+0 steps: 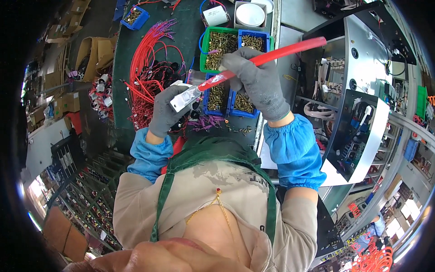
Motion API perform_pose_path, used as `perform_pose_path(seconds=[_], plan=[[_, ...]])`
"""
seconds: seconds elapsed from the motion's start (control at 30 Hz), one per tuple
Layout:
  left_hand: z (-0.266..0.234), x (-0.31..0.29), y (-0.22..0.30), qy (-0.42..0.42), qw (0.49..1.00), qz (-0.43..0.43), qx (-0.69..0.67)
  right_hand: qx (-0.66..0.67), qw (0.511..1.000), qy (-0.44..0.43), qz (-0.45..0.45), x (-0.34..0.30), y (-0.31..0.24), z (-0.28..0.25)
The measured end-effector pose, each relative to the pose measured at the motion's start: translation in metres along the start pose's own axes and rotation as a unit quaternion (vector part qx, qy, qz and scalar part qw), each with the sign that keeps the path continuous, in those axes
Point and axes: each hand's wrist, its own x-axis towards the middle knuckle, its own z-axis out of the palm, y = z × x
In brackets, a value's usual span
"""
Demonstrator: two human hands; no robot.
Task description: The person assembles electronic components and wires a power supply unit by securing capacitors, wiring harnesses, and connectors onto an electronic chassis with mounting screws using an electric screwdriver, then applies labels from a label dispenser.
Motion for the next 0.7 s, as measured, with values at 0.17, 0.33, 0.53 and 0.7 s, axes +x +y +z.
perform_pose_path(seconds=[0.17,0.33,0.53,0.7], plan=[[-0.001,0.003,0.001,-0.006,1.0,0.017,0.014,-0.012,1.0,0.007,0.018,-0.002,-0.003,0.003],[-0.002,0.005,0.004,0.002,1.0,0.009,-0.004,-0.015,0.999,-0.021,0.025,-0.004,-0.006,0.01],[0.0,0.001,-0.004,0.001,1.0,0.019,-0.006,-0.08,0.996,0.021,-0.042,0.004,0.007,0.005],[0.003,0.0,-0.005,0.033,0.998,0.031,-0.04,-0.083,0.993,0.029,-0.077,0.0,-0.005,-0.002]])
